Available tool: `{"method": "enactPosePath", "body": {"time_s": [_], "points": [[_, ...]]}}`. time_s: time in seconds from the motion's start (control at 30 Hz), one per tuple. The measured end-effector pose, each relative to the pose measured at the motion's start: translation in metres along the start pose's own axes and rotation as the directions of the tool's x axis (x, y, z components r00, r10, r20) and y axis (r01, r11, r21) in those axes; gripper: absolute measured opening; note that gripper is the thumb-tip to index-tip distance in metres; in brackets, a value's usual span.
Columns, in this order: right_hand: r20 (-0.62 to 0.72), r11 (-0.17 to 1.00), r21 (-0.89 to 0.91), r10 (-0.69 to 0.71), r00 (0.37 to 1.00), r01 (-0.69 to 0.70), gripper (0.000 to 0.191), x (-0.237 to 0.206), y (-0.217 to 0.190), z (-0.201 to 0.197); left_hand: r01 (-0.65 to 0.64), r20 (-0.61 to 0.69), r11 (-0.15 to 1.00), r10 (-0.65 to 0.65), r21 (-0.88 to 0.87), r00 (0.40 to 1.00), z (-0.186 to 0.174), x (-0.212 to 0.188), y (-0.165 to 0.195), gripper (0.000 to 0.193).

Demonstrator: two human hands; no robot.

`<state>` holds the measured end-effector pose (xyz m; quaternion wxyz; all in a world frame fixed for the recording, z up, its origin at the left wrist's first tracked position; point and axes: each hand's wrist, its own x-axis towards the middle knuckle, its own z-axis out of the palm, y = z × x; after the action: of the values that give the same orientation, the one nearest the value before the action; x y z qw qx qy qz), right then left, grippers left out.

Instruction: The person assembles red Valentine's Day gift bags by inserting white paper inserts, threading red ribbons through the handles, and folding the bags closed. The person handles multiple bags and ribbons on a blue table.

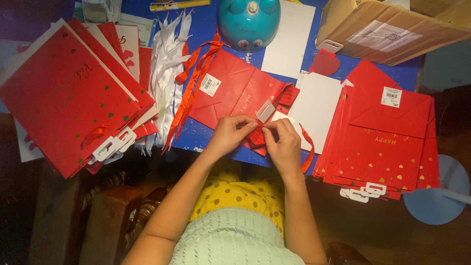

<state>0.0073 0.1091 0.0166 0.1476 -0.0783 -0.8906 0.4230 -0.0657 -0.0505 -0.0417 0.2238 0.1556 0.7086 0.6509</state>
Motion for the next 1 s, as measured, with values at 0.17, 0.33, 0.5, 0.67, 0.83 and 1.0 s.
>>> {"method": "enactPosePath", "body": {"time_s": [0.17, 0.33, 0.5, 0.67, 0.83, 1.0], "points": [[-0.012, 0.994, -0.102, -0.048, 0.999, 0.046, 0.008, 0.002, -0.006, -0.002, 0.041, 0.005, 0.999, -0.041, -0.011, 0.999, 0.002, -0.002, 0.005, 0.027], [0.005, 0.991, -0.131, -0.027, 1.000, 0.027, 0.007, 0.001, -0.004, -0.001, 0.050, -0.021, 0.999, -0.050, 0.018, 0.999, 0.007, -0.005, 0.014, 0.028], [-0.022, 1.000, -0.009, 0.010, 1.000, -0.010, 0.012, -0.007, 0.005, 0.004, 0.007, -0.071, 0.999, -0.004, 0.042, 0.997, 0.012, -0.004, 0.015, 0.028], [-0.052, 0.983, 0.159, 0.099, 0.994, -0.089, 0.018, -0.014, 0.017, 0.010, 0.021, -0.080, 0.995, -0.013, 0.101, 0.997, 0.015, -0.001, 0.020, 0.021], [-0.119, 0.861, 0.492, 0.214, 0.970, -0.129, 0.035, -0.019, 0.013, 0.011, 0.060, -0.139, 0.977, -0.032, 0.205, 0.990, 0.021, -0.003, 0.026, 0.020], [-0.107, 0.995, 0.085, -0.051, 0.993, 0.061, 0.041, -0.017, 0.006, 0.009, 0.076, -0.129, 0.985, -0.056, 0.155, 0.990, 0.020, -0.005, 0.017, 0.021]]}}
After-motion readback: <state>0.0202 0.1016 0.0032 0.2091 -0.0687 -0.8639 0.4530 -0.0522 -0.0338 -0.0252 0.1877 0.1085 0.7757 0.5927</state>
